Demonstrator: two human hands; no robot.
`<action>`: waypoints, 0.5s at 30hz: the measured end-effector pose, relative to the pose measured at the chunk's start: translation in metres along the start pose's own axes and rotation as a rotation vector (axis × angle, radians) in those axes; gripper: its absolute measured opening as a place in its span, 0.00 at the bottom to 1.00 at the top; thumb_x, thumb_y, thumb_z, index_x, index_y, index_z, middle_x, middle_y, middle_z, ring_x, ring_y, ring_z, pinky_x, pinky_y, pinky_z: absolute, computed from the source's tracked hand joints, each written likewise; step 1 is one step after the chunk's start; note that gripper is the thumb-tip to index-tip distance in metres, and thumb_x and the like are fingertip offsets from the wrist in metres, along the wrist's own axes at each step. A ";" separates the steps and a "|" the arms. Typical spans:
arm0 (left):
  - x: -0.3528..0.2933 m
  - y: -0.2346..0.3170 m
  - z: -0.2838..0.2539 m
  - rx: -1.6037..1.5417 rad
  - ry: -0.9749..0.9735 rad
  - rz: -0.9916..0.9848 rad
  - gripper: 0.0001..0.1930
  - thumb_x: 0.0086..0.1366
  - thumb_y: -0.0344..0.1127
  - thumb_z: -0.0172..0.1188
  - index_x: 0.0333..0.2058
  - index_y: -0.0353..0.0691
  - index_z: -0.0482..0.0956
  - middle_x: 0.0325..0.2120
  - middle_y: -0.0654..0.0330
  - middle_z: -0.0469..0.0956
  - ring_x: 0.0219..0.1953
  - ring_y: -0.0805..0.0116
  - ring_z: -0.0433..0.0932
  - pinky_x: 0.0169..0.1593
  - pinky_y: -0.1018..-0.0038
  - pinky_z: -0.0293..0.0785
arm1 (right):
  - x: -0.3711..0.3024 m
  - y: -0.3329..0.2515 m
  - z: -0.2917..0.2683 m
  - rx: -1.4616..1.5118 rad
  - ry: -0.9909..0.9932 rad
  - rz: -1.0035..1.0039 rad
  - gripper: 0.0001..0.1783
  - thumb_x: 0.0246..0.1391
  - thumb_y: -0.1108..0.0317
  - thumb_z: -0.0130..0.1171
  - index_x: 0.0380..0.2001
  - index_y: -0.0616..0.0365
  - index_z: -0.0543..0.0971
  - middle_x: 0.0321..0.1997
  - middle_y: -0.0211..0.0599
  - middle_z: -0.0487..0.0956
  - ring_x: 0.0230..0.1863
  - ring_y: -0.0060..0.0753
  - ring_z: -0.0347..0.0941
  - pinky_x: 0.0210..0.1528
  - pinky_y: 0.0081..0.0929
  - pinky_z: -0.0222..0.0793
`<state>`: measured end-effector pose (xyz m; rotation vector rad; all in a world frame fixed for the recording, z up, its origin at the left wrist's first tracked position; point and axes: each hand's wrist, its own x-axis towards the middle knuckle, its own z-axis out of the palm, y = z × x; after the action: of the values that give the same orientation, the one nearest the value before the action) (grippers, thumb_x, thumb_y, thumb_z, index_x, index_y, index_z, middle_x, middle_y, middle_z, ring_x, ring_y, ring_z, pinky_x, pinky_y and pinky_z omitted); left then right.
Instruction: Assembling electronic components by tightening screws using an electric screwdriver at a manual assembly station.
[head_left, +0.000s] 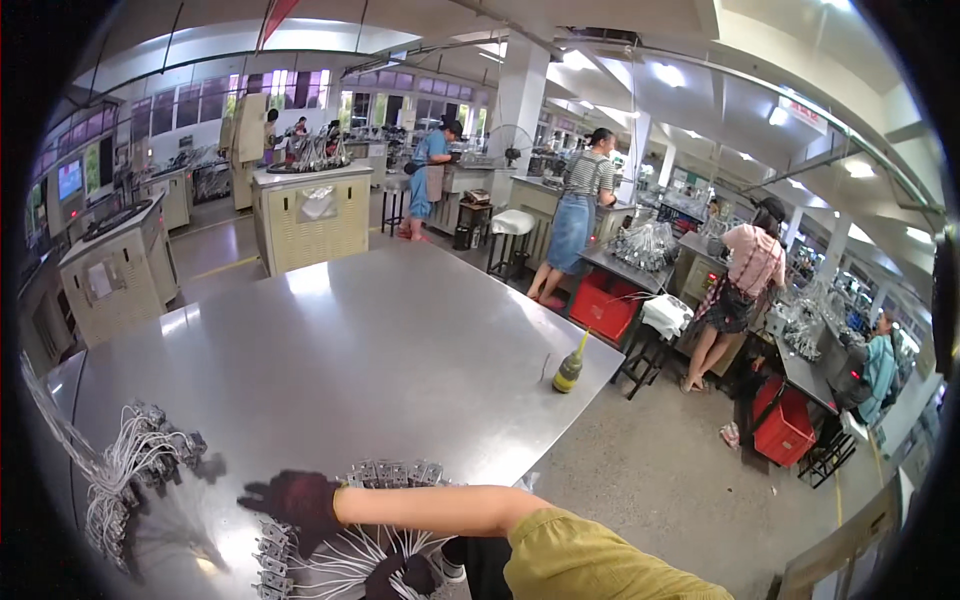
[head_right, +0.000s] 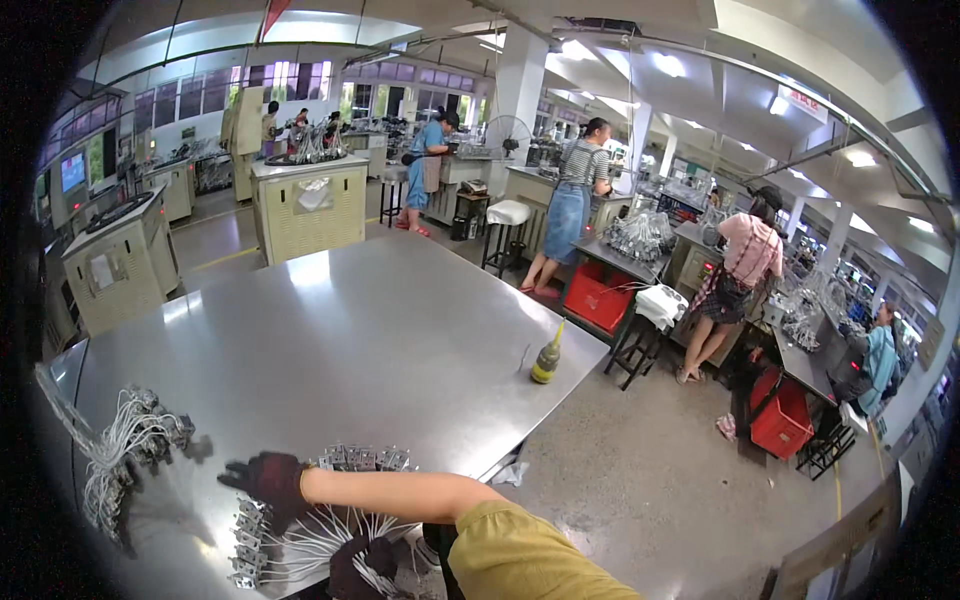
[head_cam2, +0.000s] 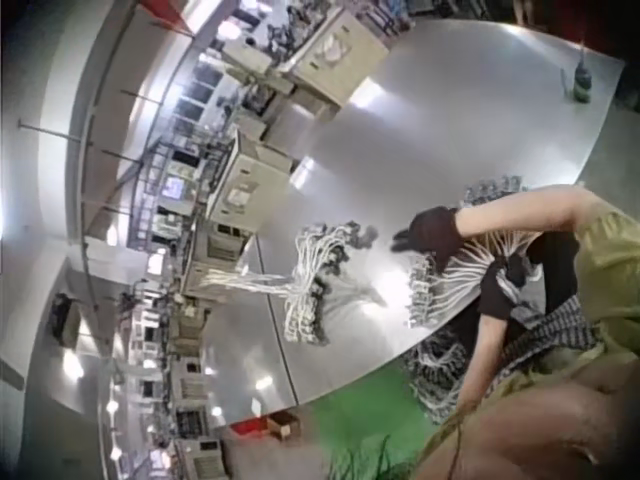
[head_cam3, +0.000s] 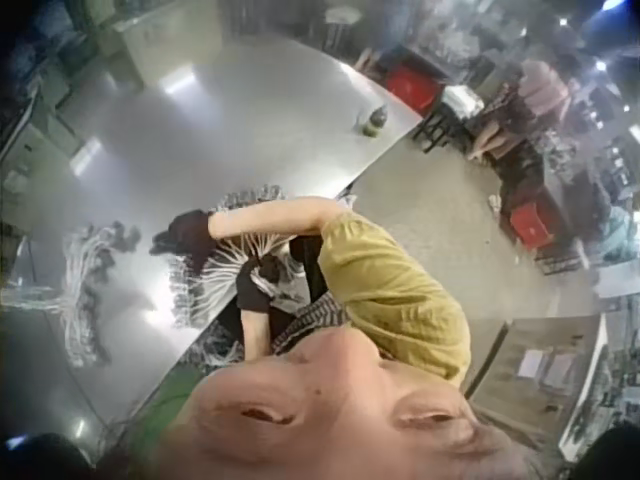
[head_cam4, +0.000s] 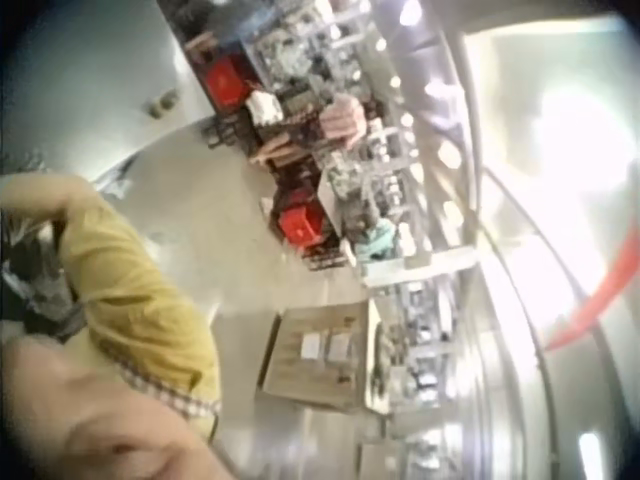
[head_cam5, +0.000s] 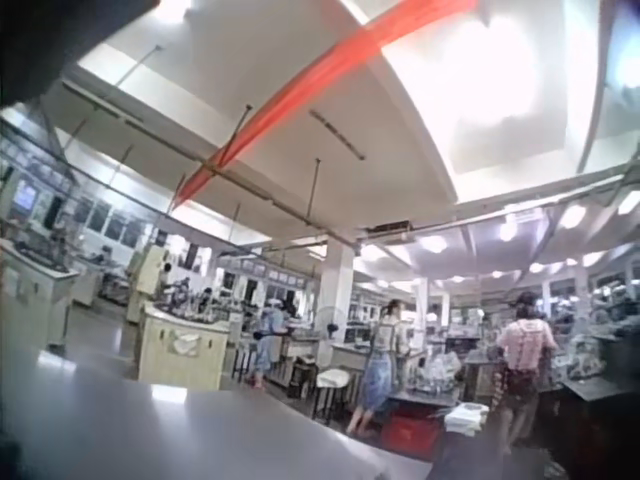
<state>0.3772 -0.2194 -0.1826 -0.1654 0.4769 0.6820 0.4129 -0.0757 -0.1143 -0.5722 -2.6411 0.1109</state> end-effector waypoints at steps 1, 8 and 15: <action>0.000 -0.003 0.004 0.004 0.008 -0.006 0.13 0.56 0.36 0.46 0.31 0.28 0.64 0.19 0.59 0.61 0.19 0.72 0.61 0.25 0.79 0.59 | -0.009 0.017 0.002 -0.117 0.060 0.007 0.57 0.18 0.46 0.69 0.57 0.48 0.57 0.52 0.48 0.64 0.48 0.52 0.66 0.48 0.42 0.64; 0.012 -0.002 0.006 0.012 0.137 0.084 0.10 0.58 0.36 0.46 0.30 0.32 0.67 0.19 0.57 0.66 0.21 0.68 0.65 0.26 0.75 0.63 | -0.024 0.028 -0.004 0.095 -0.367 0.277 0.32 0.24 0.51 0.64 0.39 0.49 0.72 0.40 0.40 0.72 0.44 0.44 0.70 0.40 0.41 0.68; -0.003 -0.009 0.024 0.105 0.318 0.222 0.09 0.58 0.36 0.45 0.30 0.35 0.68 0.20 0.57 0.69 0.22 0.66 0.66 0.27 0.73 0.65 | -0.034 0.020 -0.021 -0.127 -0.236 0.169 0.49 0.24 0.46 0.65 0.53 0.53 0.61 0.44 0.43 0.69 0.46 0.47 0.66 0.46 0.42 0.64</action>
<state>0.3896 -0.2211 -0.1599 -0.1230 0.8441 0.8506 0.4573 -0.0715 -0.1118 -0.8735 -2.8378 0.0645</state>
